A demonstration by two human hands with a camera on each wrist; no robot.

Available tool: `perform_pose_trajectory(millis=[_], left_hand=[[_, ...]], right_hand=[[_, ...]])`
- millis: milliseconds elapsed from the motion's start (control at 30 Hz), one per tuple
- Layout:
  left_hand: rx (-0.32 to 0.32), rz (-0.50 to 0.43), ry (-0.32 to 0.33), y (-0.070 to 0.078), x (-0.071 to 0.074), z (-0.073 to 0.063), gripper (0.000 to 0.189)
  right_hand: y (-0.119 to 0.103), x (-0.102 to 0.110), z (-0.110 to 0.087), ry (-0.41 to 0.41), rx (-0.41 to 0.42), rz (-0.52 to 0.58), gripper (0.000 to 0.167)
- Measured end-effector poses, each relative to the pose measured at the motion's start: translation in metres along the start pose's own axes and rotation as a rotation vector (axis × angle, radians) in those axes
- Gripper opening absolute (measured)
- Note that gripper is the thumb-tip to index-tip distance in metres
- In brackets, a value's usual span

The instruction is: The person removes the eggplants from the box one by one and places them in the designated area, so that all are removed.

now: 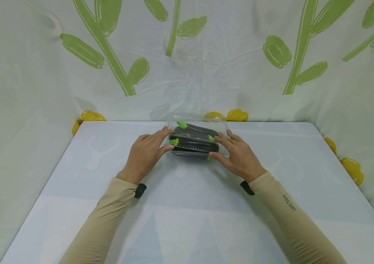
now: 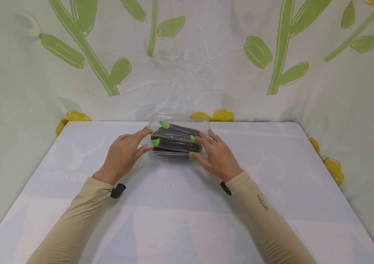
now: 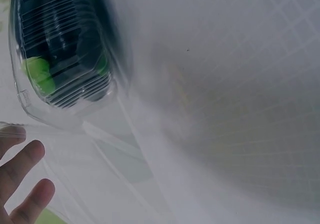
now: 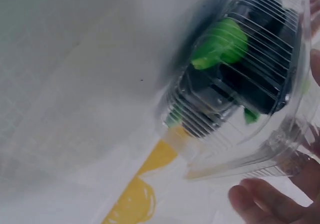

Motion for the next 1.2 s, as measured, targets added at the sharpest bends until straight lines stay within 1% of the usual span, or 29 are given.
perform_pose_trajectory(millis=[133,367,500,567,667,867,933,1000,1100,1200], left_hand=[[-0.008,0.019,0.005,0.001,0.002,0.002,0.05],[-0.015,0.033,0.015,0.002,0.004,0.003,0.049],[-0.023,0.035,0.018,0.002,0.004,0.004,0.048],[-0.023,0.039,0.014,0.002,0.003,0.004,0.048],[-0.026,0.041,0.011,0.002,0.003,0.004,0.048],[-0.04,0.061,0.021,0.002,0.004,0.002,0.048],[-0.041,0.076,0.017,0.002,0.004,0.001,0.048],[-0.043,0.091,0.013,0.002,0.004,0.0,0.048],[-0.047,0.109,0.002,0.002,0.003,-0.001,0.047],[-0.054,0.12,0.005,0.003,0.002,-0.003,0.046]], right_hand=[[0.0,0.004,0.001,0.019,0.019,-0.01,0.064],[0.002,0.007,0.0,0.051,0.022,-0.02,0.064],[0.003,0.007,-0.001,0.055,0.02,-0.028,0.065],[0.003,0.007,-0.001,0.055,0.032,-0.033,0.065],[0.001,0.007,-0.001,0.058,0.084,-0.049,0.066],[-0.006,0.009,-0.003,0.067,0.269,-0.13,0.063],[-0.007,0.009,-0.003,0.058,0.314,-0.145,0.061],[-0.007,0.01,-0.004,0.042,0.336,-0.147,0.06],[-0.007,0.009,-0.006,0.021,0.345,-0.129,0.058],[-0.006,0.009,-0.008,0.01,0.352,-0.124,0.057]])
Point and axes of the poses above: each hand's wrist, its own z-axis towards the middle knuckle, its own x-axis out of the back of the hand, y = z × x, the point moved 8 cm from there along z, towards the middle knuckle, and after that the axes turned 3 degrees about z, right-handed, at the moved point
